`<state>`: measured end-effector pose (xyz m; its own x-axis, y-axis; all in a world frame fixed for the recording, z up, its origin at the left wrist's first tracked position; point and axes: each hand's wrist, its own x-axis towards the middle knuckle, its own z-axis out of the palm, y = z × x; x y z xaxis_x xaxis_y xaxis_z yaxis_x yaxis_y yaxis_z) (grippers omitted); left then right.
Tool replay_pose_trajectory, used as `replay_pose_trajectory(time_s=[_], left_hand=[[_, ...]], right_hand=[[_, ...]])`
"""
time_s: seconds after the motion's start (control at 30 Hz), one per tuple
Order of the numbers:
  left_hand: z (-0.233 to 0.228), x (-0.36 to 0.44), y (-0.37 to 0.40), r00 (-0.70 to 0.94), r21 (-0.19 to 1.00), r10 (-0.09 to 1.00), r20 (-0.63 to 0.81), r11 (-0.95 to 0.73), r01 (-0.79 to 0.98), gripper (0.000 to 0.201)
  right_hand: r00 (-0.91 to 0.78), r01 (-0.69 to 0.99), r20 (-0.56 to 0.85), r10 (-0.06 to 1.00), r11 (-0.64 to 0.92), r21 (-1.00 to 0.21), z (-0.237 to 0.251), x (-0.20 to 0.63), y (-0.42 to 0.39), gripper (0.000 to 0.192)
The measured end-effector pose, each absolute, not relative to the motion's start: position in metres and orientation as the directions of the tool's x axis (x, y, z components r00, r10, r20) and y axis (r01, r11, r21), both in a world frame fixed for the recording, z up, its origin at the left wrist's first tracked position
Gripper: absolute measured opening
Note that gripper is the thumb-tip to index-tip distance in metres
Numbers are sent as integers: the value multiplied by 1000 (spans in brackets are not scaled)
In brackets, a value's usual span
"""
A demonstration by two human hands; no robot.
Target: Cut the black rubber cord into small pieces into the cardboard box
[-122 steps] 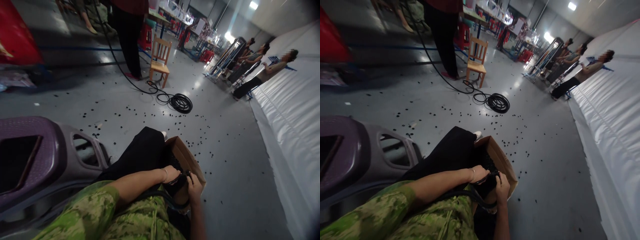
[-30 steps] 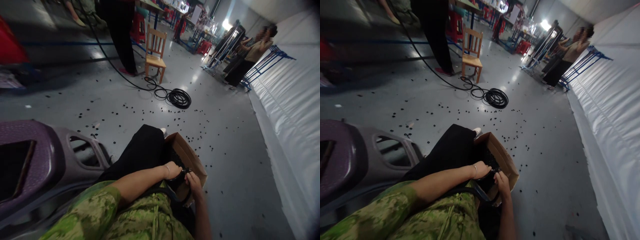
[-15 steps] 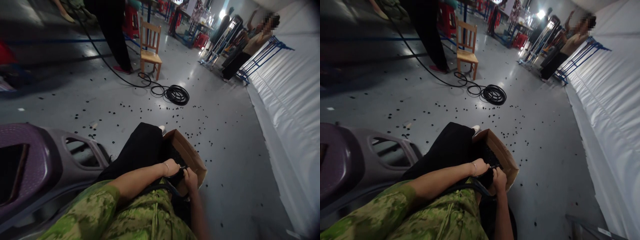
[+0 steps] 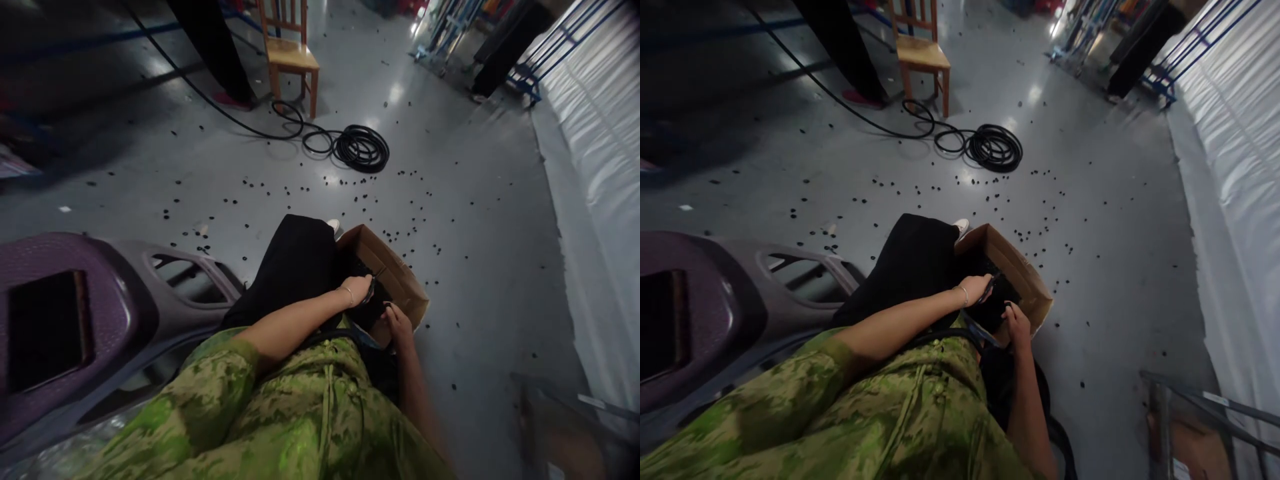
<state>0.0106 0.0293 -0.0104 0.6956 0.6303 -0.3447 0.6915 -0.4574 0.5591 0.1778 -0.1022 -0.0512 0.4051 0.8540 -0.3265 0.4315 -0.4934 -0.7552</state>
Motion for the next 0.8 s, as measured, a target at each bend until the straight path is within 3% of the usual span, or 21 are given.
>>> replay_pose_trajectory(time_s=[0.13,0.3,0.43,0.57,0.8], left_hand=[[-6,8,33,595,586,712,-373,-316,746,25],[-6,7,32,602,588,712,-362,-326,740,25],[-8,7,28,686,592,668,-290,-438,676,26],[-12,9,23,797,569,577,-178,-601,562,28],[-15,12,20,876,491,469,-116,-739,461,33]], right_hand=[[544,216,-369,754,-551,-806,-61,182,-121,43],[605,-40,-422,676,-503,-863,-71,180,-131,38],[572,12,-362,736,-449,-894,-55,175,-123,39],[553,176,-242,797,-395,-902,-26,169,-105,42],[562,363,-88,823,-340,-868,-12,176,-89,44]])
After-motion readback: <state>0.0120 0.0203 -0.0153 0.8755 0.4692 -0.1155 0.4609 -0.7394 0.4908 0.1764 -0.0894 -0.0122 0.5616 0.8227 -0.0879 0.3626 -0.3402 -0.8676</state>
